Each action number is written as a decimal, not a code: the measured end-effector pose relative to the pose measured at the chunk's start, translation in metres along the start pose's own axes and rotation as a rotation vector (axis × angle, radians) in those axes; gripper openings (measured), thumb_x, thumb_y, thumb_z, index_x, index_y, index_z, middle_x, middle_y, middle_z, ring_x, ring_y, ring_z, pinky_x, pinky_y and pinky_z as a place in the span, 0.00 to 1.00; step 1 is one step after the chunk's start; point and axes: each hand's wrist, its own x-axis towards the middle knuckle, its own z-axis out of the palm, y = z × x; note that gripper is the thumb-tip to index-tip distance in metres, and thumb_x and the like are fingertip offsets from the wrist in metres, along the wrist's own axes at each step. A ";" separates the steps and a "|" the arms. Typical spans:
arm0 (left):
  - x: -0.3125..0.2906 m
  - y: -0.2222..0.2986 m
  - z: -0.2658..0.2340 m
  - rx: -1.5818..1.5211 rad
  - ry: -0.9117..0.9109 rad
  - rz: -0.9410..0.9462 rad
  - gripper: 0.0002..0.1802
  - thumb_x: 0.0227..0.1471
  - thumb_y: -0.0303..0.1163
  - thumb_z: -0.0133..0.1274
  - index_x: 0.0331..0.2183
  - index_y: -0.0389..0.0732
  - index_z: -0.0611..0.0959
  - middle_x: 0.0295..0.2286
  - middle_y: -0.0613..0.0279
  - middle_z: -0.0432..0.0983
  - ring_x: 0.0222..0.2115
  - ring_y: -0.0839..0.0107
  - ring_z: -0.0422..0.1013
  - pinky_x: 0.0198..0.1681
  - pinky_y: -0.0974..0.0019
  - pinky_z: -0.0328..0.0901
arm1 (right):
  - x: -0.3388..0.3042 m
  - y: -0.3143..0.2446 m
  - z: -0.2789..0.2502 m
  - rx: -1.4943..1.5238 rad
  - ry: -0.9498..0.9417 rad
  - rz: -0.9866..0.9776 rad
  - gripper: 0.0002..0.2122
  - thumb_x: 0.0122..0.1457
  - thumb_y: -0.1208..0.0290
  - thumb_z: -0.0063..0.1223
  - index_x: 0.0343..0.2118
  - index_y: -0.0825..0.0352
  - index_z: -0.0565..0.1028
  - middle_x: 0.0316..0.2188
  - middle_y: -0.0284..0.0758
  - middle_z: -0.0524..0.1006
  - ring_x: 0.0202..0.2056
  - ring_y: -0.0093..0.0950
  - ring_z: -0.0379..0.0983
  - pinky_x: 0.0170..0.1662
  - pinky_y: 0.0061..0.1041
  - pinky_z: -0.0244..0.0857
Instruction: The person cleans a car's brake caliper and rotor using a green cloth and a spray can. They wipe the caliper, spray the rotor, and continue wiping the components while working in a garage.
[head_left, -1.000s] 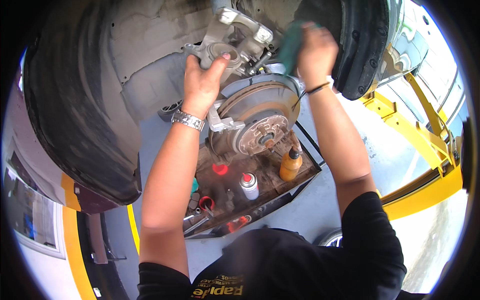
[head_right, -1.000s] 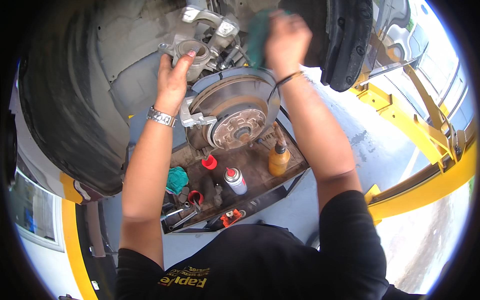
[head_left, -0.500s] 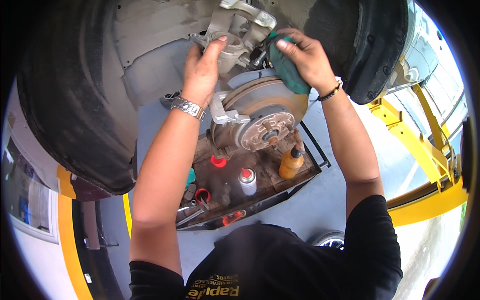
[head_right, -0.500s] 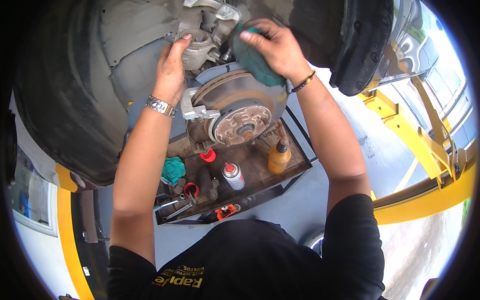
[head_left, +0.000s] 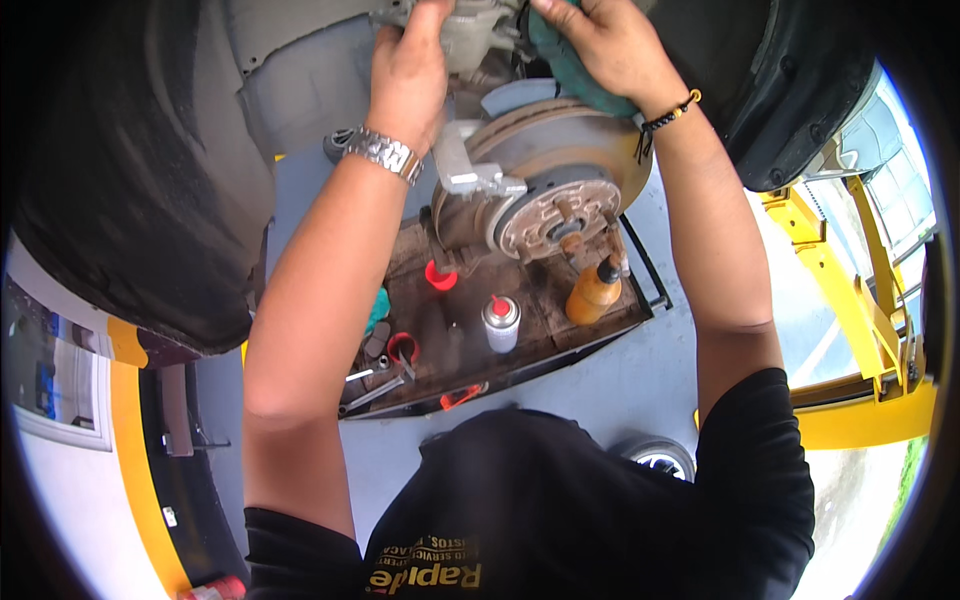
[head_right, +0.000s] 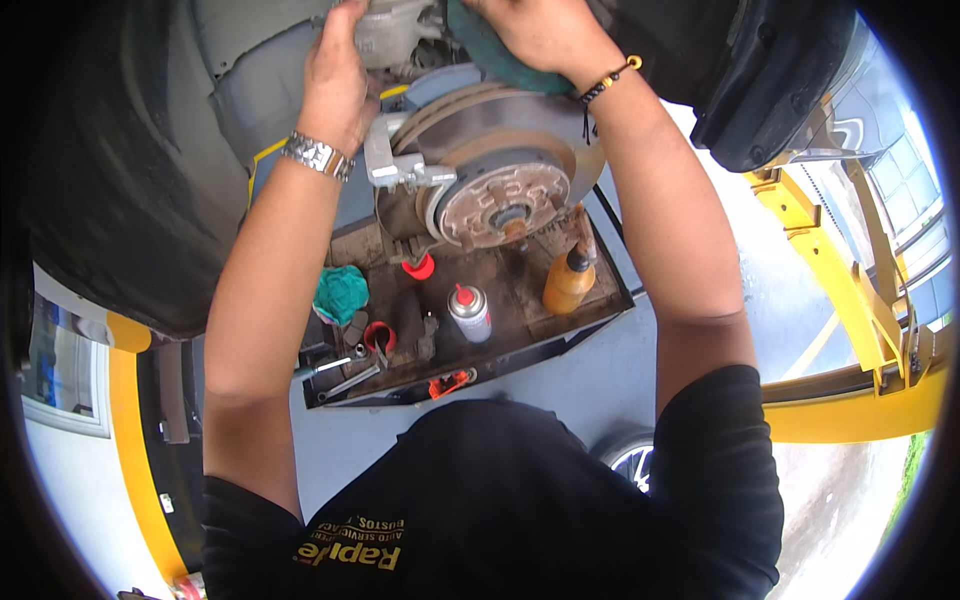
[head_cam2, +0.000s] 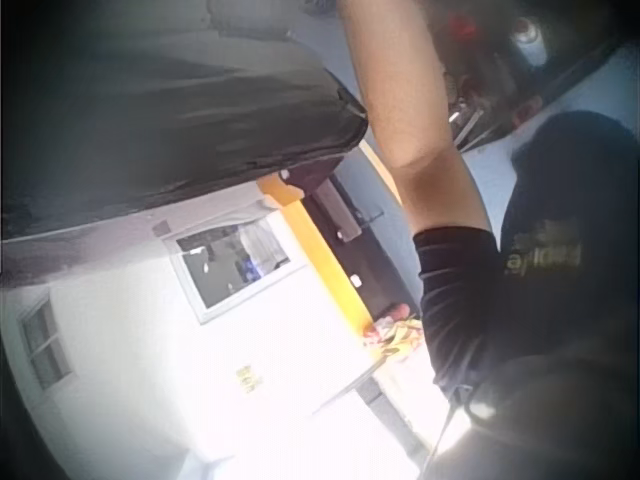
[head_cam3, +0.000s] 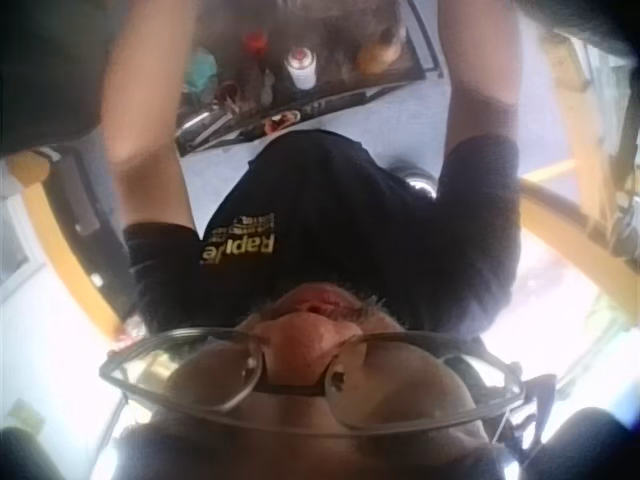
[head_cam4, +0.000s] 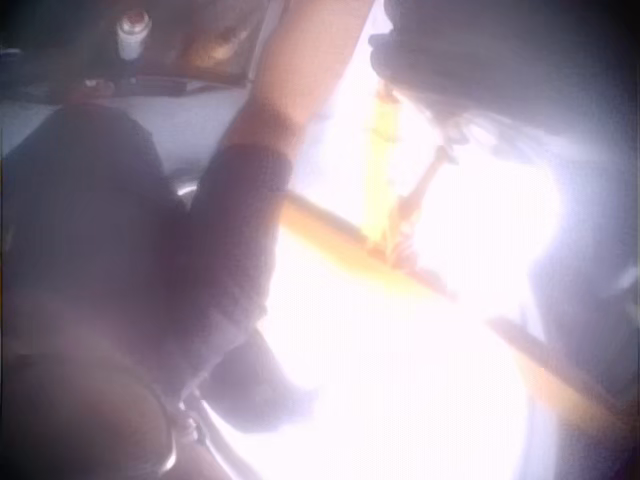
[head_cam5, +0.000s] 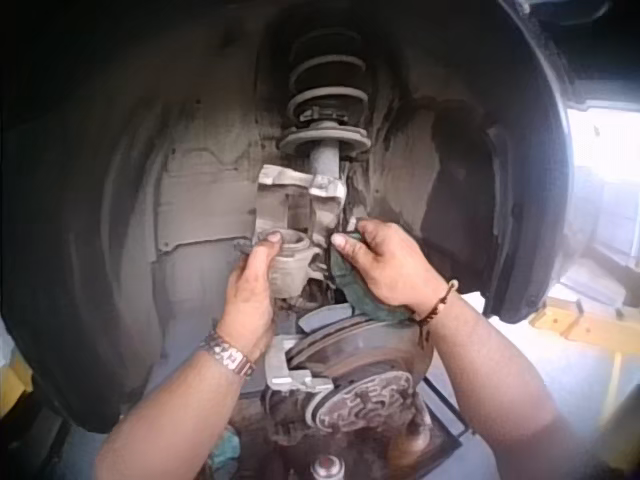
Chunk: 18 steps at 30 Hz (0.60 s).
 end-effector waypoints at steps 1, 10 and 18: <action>-0.004 0.005 0.008 -0.030 -0.067 -0.005 0.24 0.58 0.43 0.56 0.47 0.34 0.80 0.42 0.59 0.78 0.43 0.69 0.74 0.47 0.66 0.68 | -0.001 -0.004 0.001 0.000 0.106 -0.019 0.22 0.65 0.56 0.52 0.27 0.76 0.73 0.24 0.58 0.72 0.28 0.55 0.71 0.32 0.42 0.64; 0.006 -0.008 0.007 0.312 0.033 0.110 0.31 0.56 0.43 0.58 0.50 0.27 0.72 0.42 0.52 0.77 0.42 0.65 0.75 0.47 0.64 0.68 | -0.007 0.002 0.007 -0.092 0.468 -0.034 0.19 0.64 0.63 0.53 0.23 0.76 0.71 0.22 0.58 0.71 0.27 0.57 0.70 0.29 0.44 0.62; 0.015 -0.009 -0.002 0.098 -0.128 -0.074 0.27 0.56 0.45 0.55 0.48 0.33 0.78 0.42 0.58 0.79 0.40 0.68 0.76 0.45 0.64 0.69 | -0.008 0.008 -0.009 -0.227 0.346 -0.312 0.15 0.64 0.66 0.51 0.24 0.73 0.70 0.21 0.51 0.71 0.27 0.53 0.70 0.30 0.43 0.63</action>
